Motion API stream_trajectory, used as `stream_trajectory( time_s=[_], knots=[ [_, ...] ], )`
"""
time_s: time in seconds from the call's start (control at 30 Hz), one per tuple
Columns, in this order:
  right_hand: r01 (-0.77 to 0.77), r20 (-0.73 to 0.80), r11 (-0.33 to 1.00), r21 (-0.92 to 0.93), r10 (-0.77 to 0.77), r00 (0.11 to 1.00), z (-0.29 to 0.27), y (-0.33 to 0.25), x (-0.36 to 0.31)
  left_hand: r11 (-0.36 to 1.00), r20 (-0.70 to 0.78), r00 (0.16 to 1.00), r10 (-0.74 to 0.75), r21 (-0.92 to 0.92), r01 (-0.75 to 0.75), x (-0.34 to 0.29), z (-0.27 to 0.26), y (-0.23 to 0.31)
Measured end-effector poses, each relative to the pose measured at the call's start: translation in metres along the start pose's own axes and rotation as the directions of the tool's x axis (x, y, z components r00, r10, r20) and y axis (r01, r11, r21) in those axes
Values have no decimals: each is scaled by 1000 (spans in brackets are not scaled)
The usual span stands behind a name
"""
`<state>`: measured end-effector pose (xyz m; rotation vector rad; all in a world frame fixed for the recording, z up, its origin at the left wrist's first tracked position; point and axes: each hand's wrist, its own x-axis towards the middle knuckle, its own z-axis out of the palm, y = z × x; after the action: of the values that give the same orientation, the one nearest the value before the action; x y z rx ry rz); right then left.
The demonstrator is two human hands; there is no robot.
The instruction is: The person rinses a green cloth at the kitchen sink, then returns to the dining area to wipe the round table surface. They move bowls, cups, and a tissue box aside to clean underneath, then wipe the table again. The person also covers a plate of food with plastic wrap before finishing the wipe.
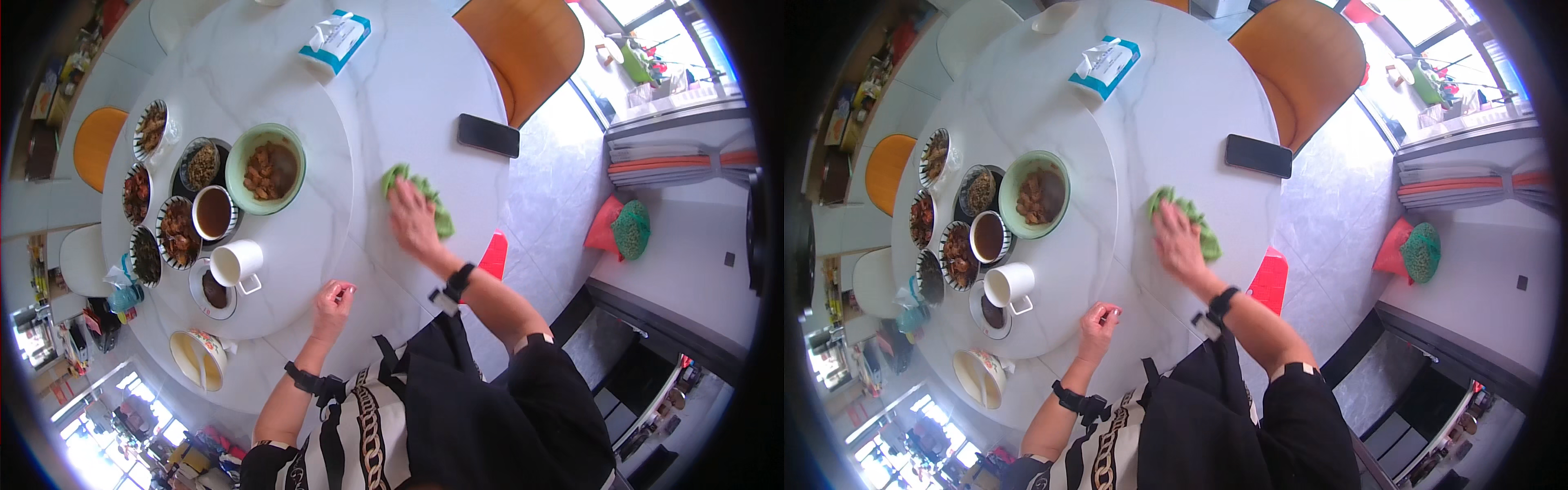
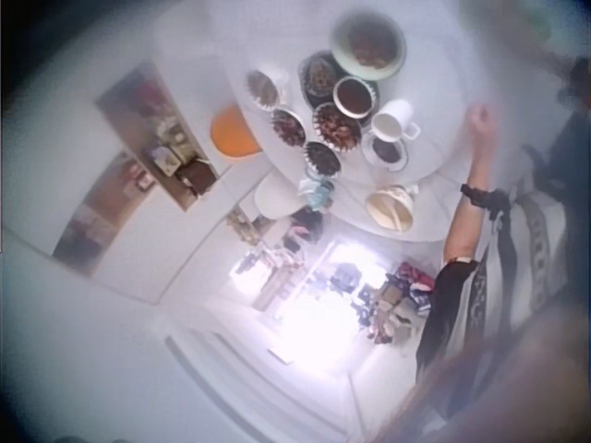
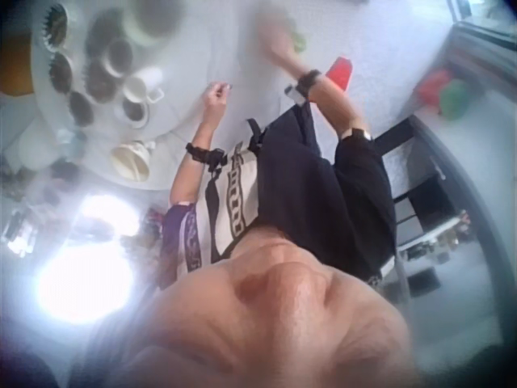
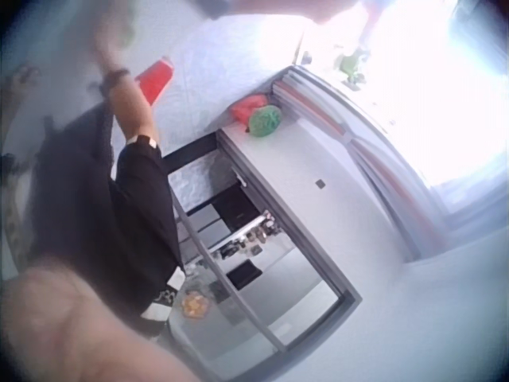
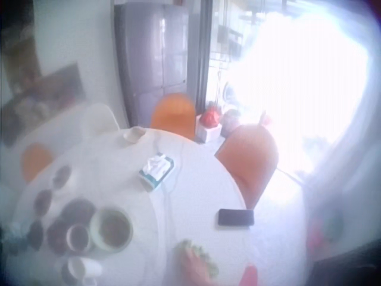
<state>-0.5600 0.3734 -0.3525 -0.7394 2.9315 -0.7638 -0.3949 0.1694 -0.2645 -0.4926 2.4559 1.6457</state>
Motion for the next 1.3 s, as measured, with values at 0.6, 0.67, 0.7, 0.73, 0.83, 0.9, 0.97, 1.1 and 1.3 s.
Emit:
stream_trajectory(
  time_s=[0.6, 0.67, 0.7, 0.73, 0.83, 0.9, 0.97, 1.1, 1.3],
  knots=[
    [-118, -134, 992, -35, 112, 985, -91, 71, -18, 928, 49, 960, 277, 245, -280, 18, 23, -15],
    [-192, -381, 981, 11, 181, 907, -97, 83, -6, 934, 68, 966, 248, 249, -257, 17, 22, -17],
    [-267, -388, 963, -44, 230, 892, -89, 79, -3, 938, 82, 969, 232, 243, -245, 20, 23, -18],
    [-173, -283, 984, -47, 153, 947, -85, 78, -1, 945, 96, 972, 213, 234, -230, 20, 24, -19],
    [-13, -137, 1000, 8, 13, 991, -54, 38, -22, 953, 116, 985, 131, 259, -158, 25, 27, -18],
    [85, 2, 992, 98, -86, 996, -58, 36, -24, 927, 134, 974, 183, 306, -217, 26, 26, -14],
    [-114, -176, 989, 94, 129, 976, -71, 47, -21, 907, 152, 969, 195, 347, -237, 24, 22, -7],
    [-299, -314, 954, 22, 290, 904, -77, 62, 1, 859, 141, 940, 311, 382, -341, 26, 23, 10],
    [-46, -135, 945, 325, 94, 986, -25, 3, 44, 711, 189, 874, 447, 519, -475, 50, 44, 17]
  ],
)
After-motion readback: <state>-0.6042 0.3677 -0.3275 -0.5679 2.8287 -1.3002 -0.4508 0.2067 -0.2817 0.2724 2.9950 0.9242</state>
